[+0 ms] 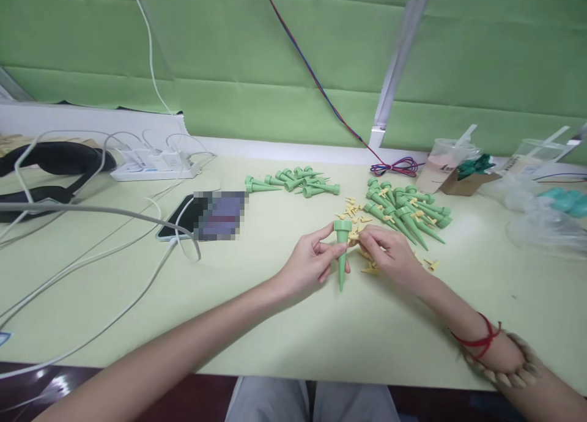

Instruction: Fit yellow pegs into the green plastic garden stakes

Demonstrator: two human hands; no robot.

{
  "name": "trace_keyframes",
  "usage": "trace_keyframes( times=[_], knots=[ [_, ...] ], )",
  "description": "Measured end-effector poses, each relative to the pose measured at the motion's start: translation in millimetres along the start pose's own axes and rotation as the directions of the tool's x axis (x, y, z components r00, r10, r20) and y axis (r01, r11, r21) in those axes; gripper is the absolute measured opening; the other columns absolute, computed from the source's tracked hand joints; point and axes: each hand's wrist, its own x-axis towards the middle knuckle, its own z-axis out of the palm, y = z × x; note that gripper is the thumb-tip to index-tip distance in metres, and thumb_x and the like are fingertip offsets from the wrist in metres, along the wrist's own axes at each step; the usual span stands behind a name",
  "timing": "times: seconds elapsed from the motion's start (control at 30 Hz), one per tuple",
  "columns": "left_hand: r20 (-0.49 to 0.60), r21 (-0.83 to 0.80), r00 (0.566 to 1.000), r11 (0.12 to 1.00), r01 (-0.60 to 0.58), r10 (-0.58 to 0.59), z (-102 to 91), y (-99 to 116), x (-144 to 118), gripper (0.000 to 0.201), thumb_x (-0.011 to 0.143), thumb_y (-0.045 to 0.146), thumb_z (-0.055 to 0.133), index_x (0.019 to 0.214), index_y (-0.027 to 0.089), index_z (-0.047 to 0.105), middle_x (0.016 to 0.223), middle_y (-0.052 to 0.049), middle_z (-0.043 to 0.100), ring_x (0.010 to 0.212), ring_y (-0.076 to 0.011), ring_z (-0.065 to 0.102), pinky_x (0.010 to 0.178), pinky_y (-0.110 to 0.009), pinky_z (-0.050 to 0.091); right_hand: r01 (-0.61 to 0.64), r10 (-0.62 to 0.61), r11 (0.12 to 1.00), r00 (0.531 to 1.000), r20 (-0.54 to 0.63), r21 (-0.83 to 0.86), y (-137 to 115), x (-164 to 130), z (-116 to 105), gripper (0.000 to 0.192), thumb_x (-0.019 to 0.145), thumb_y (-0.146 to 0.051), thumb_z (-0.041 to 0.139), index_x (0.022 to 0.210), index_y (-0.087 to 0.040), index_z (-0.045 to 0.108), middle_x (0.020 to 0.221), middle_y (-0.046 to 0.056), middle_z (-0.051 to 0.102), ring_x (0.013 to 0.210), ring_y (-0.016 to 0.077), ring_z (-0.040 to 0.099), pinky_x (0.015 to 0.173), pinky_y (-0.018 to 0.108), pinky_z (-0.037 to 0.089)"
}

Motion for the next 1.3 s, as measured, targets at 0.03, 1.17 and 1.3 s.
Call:
trace_keyframes(
  times=[0.03,1.17,1.3],
  knots=[
    [-0.019,0.035,1.000,0.999,-0.024,0.024,0.2,1.0,-0.2,0.069,0.081,0.039,0.052,0.139,0.011,0.026,0.062,-0.002,0.063,0.035,-0.0024,0.029,0.037,-0.017,0.024,-0.089,0.085,0.992,0.996,0.039,0.092,-0.9,0.0,1.0,0.041,0.091,-0.039,0.035,0.056,-0.018,0.043,0.052,-0.001,0.043,0.051,0.0108,0.042,0.052,0.025,0.035],
    [0.024,-0.031,0.998,0.998,0.058,-0.057,-1.2,3.4,4.2,0.069,0.078,0.043,0.055,0.134,0.010,0.032,0.057,0.001,0.061,0.032,-0.0040,0.036,0.034,-0.017,0.028,0.351,-0.331,0.735,0.932,0.146,-0.580,15.3,1.4,-4.0,0.034,0.092,-0.039,0.036,0.079,-0.018,0.059,0.073,0.005,0.060,0.059,0.0128,0.052,0.055,0.025,0.037],
    [0.065,-0.017,0.996,0.998,0.062,-0.061,-3.0,7.0,3.3,0.071,0.080,0.041,0.053,0.138,0.010,0.025,0.059,0.000,0.061,0.034,-0.0041,0.038,0.035,-0.017,0.028,0.359,-0.330,0.790,0.932,0.148,-0.497,15.2,1.1,-2.4,0.038,0.093,-0.039,0.030,0.070,-0.018,0.054,0.064,0.004,0.053,0.055,0.0133,0.047,0.052,0.026,0.034]
  ],
)
